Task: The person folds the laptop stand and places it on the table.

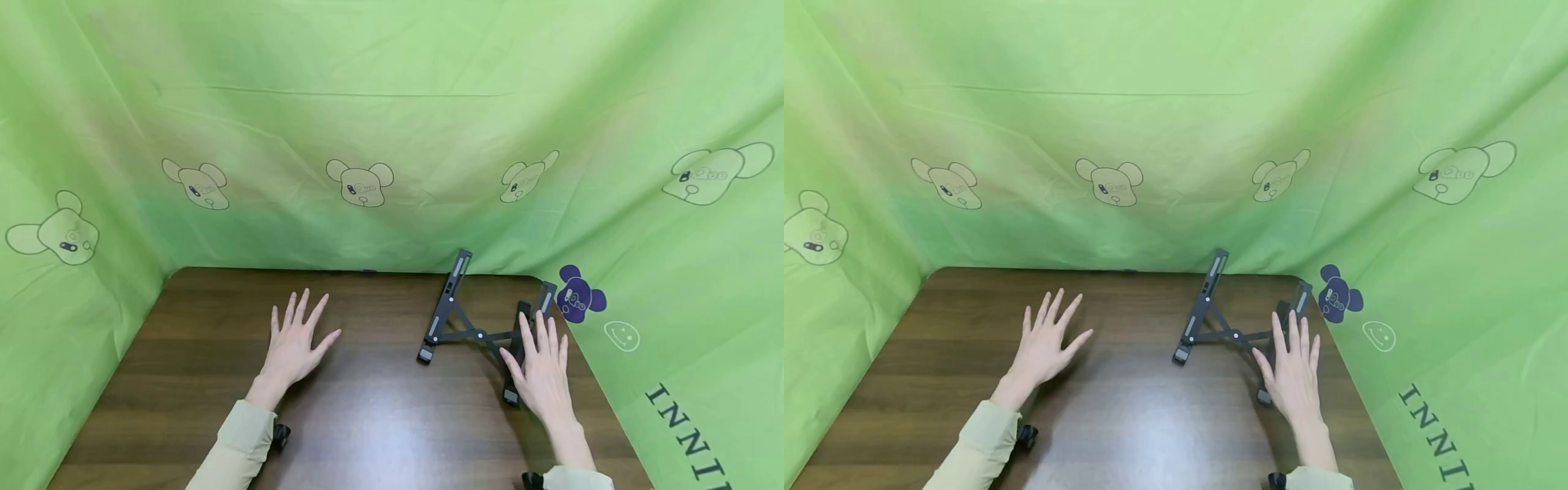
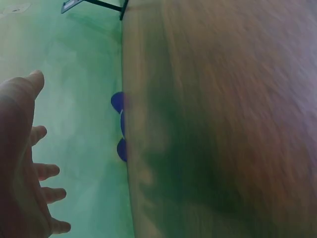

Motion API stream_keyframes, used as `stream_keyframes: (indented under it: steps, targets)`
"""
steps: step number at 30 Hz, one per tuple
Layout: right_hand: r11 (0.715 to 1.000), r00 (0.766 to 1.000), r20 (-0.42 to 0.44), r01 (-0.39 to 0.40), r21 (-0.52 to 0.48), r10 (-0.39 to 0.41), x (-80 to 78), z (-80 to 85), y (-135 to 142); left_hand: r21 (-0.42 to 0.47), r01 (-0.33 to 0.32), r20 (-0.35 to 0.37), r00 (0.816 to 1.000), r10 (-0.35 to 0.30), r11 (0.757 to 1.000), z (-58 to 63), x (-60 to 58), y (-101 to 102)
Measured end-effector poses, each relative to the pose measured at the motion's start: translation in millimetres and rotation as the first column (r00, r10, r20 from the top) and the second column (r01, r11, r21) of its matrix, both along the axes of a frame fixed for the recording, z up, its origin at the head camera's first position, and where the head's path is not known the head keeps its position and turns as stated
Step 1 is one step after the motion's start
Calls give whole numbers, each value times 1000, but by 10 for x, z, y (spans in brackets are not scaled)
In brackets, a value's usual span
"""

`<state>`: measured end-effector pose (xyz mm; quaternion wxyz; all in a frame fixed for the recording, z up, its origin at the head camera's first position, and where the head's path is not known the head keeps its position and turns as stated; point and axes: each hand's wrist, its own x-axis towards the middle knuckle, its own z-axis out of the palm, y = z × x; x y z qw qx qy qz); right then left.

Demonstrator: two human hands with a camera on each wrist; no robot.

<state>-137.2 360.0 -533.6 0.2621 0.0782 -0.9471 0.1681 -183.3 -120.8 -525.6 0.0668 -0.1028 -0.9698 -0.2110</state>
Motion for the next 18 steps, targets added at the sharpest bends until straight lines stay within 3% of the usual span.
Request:
stream_keyframes:
  steps: [8,13,17,18]
  targets:
    - [999,999,13,32,-30,-31,-16,-27,123,76,58,19,998,-60,995,-85,-172,260]
    - [998,999,15,52,-42,-51,-5,-32,201,88,101,-8,995,-101,991,-136,-268,505]
    - [992,996,47,78,-99,-74,11,-41,239,168,157,-7,987,-158,973,-148,-343,676]
    - [990,995,58,84,-117,-78,16,-46,249,202,175,-20,984,-174,964,-213,-386,711]
